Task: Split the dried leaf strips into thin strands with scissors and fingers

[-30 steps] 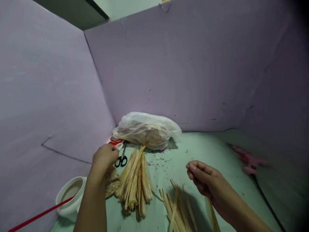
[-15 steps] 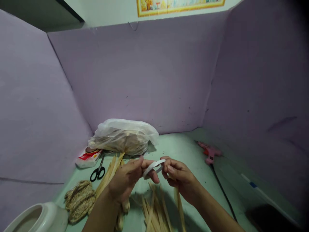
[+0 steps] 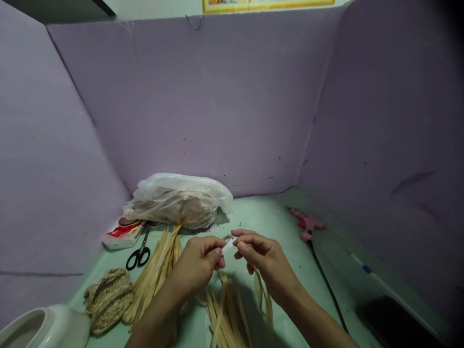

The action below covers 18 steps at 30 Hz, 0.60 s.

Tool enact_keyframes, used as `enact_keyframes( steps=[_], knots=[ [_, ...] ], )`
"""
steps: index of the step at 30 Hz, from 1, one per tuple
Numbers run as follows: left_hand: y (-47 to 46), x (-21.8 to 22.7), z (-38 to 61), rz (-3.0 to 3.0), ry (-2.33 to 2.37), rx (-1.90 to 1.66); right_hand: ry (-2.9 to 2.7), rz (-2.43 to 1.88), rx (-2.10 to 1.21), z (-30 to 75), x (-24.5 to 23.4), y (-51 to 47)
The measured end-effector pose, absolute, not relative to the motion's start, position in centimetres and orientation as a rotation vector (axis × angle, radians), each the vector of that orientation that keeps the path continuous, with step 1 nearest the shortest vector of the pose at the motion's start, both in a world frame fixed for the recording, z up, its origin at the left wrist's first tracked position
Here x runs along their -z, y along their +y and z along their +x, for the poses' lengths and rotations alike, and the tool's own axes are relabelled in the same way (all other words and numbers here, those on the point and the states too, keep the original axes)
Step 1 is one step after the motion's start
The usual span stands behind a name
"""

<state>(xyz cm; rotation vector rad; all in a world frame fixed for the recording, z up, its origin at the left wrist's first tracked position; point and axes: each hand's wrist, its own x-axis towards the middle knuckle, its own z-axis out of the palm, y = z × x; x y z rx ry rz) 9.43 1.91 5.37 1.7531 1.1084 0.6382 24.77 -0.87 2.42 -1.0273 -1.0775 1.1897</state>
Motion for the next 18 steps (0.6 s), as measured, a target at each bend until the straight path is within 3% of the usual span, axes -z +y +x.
enact_keyframes(
  steps=[18],
  knots=[
    [1.51, -5.15, 9.86, 1.993, 1.220, -0.693, -1.054, -0.990, -1.215, 24.69, -1.95, -0.57]
  ],
)
